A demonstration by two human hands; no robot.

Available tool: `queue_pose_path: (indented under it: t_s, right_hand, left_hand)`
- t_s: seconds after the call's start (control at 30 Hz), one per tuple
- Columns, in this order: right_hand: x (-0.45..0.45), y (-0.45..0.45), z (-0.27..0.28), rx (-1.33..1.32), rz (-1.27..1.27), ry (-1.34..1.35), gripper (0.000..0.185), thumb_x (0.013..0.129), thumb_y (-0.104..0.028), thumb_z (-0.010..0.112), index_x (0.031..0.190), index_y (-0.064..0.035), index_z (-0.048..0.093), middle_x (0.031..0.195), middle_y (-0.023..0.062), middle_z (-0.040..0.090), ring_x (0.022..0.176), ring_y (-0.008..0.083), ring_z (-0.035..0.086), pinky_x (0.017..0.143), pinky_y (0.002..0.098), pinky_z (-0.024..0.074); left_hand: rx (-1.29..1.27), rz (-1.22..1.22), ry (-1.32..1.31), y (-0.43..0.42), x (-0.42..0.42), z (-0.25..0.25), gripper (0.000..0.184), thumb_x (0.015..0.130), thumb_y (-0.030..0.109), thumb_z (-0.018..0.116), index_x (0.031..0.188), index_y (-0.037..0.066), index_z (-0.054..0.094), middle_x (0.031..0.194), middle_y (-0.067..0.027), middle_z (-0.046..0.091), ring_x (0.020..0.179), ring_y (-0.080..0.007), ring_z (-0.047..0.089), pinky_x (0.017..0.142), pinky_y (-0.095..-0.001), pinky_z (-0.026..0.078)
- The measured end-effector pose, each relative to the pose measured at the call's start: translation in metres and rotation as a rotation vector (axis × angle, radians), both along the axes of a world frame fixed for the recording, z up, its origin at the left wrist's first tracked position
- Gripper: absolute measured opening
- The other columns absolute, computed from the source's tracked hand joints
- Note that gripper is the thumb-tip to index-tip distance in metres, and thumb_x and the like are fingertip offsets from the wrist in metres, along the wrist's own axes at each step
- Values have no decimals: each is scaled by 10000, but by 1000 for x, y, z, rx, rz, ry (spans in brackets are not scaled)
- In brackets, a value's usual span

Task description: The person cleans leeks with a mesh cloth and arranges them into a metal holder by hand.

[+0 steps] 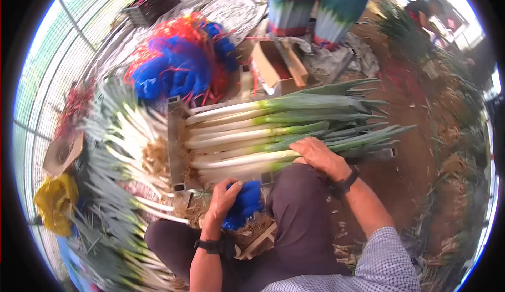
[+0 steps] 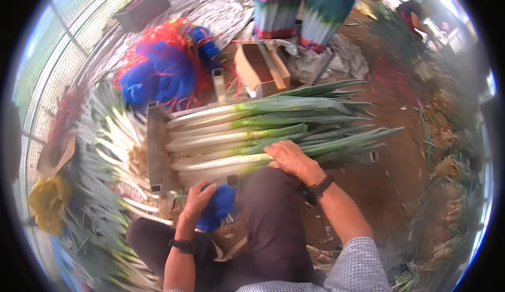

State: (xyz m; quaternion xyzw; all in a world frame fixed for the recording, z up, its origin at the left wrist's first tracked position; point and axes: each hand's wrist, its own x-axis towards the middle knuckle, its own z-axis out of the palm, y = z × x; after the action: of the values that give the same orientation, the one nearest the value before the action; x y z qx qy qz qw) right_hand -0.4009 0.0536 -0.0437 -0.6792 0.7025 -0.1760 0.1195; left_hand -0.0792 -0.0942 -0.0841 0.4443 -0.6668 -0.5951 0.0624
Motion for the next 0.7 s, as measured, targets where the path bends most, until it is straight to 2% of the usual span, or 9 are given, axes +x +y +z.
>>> queue_pose_path:
  t_s: [0.13, 0.2, 0.27, 0.3, 0.4, 0.53, 0.6, 0.63, 0.7]
  right_hand:
    - [-15, 14, 38, -39, -18, 238, 224, 869, -249, 694, 779, -45, 664, 831, 136, 643, 811, 332, 662, 714, 470, 535]
    - [-10, 26, 82, -149, -203, 117, 115, 896, -122, 632, 920, -18, 676, 825, 136, 622, 826, 391, 628, 748, 491, 521]
    - [2, 39, 115, -302, -367, -43, 328, 909, -57, 599, 1229, -6, 648, 1031, 194, 681, 957, 392, 664, 822, 475, 539]
    - [-4, 55, 127, -261, -392, 47, 348, 904, -62, 640, 1248, -8, 632, 1071, 194, 678, 996, 384, 667, 832, 461, 552]
    - [72, 50, 173, -534, -168, -43, 511, 860, -148, 761, 1327, -34, 590, 1274, 171, 620, 1137, 348, 639, 930, 447, 569]
    - [175, 44, 158, -578, 143, -74, 960, 701, -351, 892, 1515, -122, 436, 1513, 212, 390, 1392, 435, 407, 1138, 603, 375]
    - [183, 47, 157, -582, 114, -53, 868, 711, -296, 884, 1466, -145, 483, 1496, 188, 403, 1381, 409, 422, 1133, 553, 406]
    - [178, 53, 157, -575, 122, -33, 807, 730, -255, 869, 1440, -142, 502, 1483, 181, 417, 1361, 399, 440, 1120, 527, 424]
    - [155, 61, 139, -594, 112, -52, 647, 759, -112, 813, 1355, -114, 561, 1462, 166, 445, 1290, 383, 499, 1074, 474, 467]
  left_hand:
    - [-99, -22, 46, -3, -8, 26, 334, 925, 251, 680, 1044, -56, 733, 867, -105, 728, 804, -157, 620, 744, -340, 508]
    - [-78, 61, 122, -10, -11, 41, 291, 934, 231, 670, 990, -46, 736, 796, -33, 672, 748, -104, 542, 656, -304, 451]
    - [-35, 209, 277, -20, -14, 44, 269, 950, 206, 658, 916, -55, 712, 795, 6, 633, 753, -86, 520, 652, -270, 431]
    - [-110, 135, 337, -23, -25, 34, 265, 984, 212, 644, 905, -35, 698, 820, -4, 649, 756, -87, 548, 654, -253, 445]
    - [260, 432, 669, -1, -28, 116, 285, 1038, 269, 619, 1134, 3, 653, 993, -79, 692, 856, -169, 667, 750, -278, 565]
    - [648, 223, 897, 63, -35, 185, 588, 1047, 522, 450, 1337, 25, 569, 1197, -133, 656, 1044, -259, 683, 883, -384, 601]
    - [982, 395, 974, 86, -32, 152, 713, 1019, 604, 393, 1463, 52, 472, 1312, -149, 603, 1145, -307, 653, 926, -458, 597]
    - [850, 34, 982, 82, -32, 156, 751, 1004, 620, 415, 1514, 68, 413, 1373, -154, 569, 1216, -313, 620, 995, -486, 565]
    - [872, -44, 950, 97, -34, 168, 668, 1052, 539, 429, 1507, 51, 422, 1373, -149, 582, 1209, -311, 623, 1025, -460, 529]
